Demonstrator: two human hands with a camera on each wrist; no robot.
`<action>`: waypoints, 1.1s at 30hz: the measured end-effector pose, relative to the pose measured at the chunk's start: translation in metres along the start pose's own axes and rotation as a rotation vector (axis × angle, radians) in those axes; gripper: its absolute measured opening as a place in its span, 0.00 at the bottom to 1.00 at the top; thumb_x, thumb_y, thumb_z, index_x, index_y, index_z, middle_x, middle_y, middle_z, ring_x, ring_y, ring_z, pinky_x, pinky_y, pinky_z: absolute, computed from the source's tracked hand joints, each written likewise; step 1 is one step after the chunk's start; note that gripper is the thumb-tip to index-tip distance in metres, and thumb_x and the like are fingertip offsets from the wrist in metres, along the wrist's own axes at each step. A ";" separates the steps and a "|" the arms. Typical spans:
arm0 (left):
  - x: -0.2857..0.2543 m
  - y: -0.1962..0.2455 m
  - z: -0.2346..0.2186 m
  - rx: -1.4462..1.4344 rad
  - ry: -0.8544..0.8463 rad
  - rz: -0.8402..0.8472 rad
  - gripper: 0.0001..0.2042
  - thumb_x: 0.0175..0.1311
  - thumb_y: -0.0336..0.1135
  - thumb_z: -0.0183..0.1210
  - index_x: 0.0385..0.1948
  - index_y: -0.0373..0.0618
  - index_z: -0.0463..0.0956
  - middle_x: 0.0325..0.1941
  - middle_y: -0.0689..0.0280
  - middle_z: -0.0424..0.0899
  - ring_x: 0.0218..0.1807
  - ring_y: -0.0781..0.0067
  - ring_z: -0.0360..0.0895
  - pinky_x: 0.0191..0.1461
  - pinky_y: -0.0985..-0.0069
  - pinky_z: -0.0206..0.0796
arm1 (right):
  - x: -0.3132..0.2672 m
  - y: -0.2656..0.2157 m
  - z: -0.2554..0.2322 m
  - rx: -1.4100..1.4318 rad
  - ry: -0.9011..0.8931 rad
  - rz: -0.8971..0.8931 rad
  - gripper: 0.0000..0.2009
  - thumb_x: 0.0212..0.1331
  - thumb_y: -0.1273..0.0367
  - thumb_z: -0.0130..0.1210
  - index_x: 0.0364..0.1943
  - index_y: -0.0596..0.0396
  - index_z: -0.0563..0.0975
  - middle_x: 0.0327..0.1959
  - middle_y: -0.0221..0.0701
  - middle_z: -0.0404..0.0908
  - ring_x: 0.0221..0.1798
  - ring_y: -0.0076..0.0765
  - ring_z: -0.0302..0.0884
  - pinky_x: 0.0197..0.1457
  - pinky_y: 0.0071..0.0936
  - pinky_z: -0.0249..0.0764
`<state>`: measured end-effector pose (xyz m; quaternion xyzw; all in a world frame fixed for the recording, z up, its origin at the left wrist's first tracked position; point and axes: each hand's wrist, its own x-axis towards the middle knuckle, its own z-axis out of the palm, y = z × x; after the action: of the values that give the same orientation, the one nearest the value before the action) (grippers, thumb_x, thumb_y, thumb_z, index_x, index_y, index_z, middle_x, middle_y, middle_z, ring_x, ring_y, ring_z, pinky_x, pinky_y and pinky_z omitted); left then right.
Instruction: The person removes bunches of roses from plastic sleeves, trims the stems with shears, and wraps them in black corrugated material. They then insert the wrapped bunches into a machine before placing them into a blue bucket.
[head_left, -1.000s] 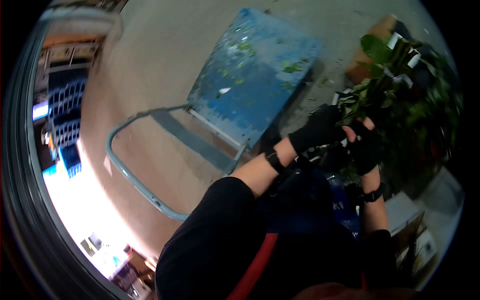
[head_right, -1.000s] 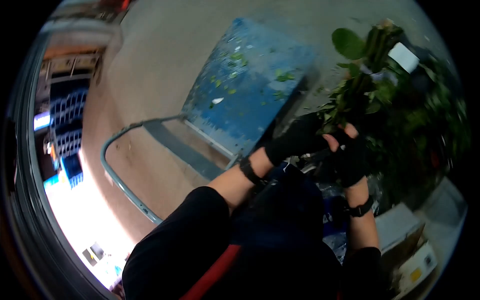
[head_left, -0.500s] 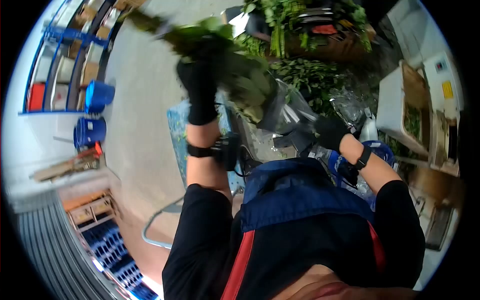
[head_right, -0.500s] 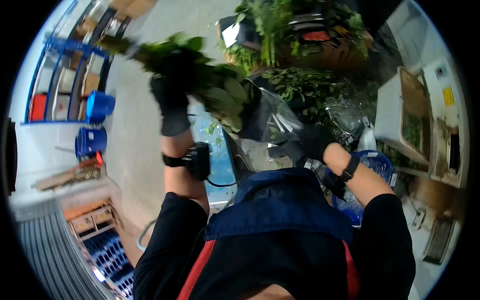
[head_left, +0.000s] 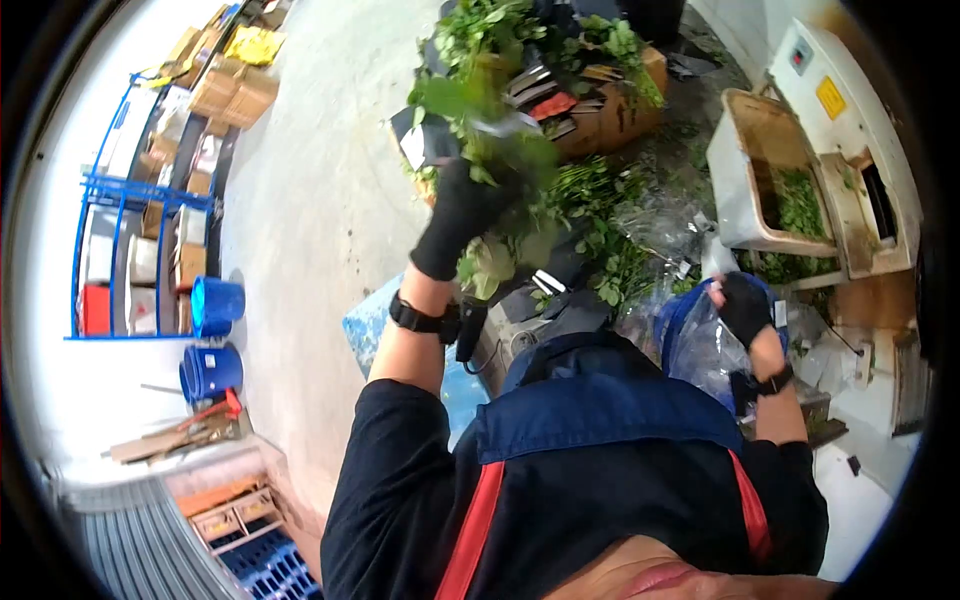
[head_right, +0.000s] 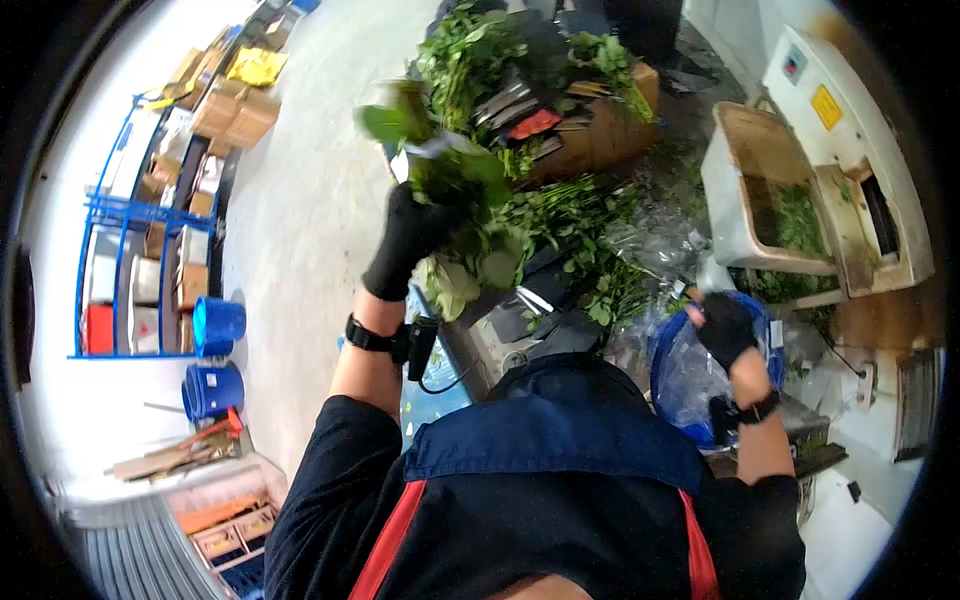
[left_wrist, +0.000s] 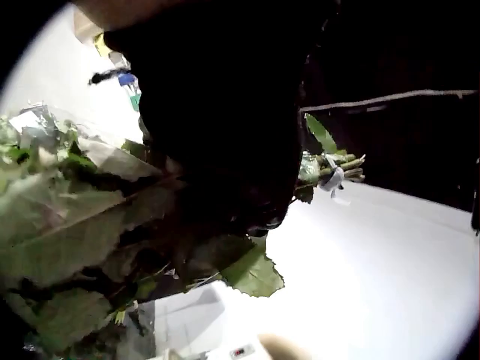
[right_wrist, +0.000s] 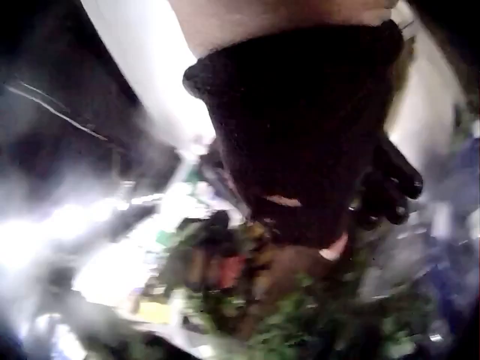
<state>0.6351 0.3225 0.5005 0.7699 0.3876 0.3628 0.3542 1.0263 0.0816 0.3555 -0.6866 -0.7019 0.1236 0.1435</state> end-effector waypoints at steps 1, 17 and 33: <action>0.002 0.001 0.016 0.177 -0.055 0.064 0.11 0.48 0.34 0.66 0.33 0.42 0.79 0.27 0.59 0.82 0.27 0.63 0.78 0.34 0.69 0.70 | 0.040 -0.065 -0.040 0.143 0.336 -0.213 0.07 0.53 0.69 0.57 0.35 0.55 0.78 0.27 0.40 0.76 0.31 0.51 0.74 0.34 0.39 0.70; -0.021 -0.053 0.021 0.462 -0.770 -0.064 0.20 0.46 0.53 0.62 0.32 0.45 0.79 0.27 0.54 0.81 0.32 0.53 0.80 0.35 0.61 0.70 | 0.124 -0.205 0.043 0.965 0.042 0.218 0.15 0.63 0.62 0.51 0.26 0.61 0.77 0.25 0.35 0.77 0.26 0.25 0.73 0.34 0.27 0.70; -0.080 -0.128 -0.024 0.412 -0.866 0.157 0.14 0.48 0.46 0.60 0.23 0.43 0.77 0.22 0.55 0.79 0.27 0.54 0.78 0.30 0.62 0.67 | 0.058 -0.205 0.143 1.880 0.830 0.615 0.08 0.61 0.65 0.49 0.28 0.53 0.74 0.28 0.30 0.74 0.34 0.28 0.72 0.39 0.25 0.70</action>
<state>0.5367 0.3183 0.3837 0.9311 0.2091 -0.0497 0.2948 0.7816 0.1372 0.3009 -0.4364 -0.0187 0.4024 0.8045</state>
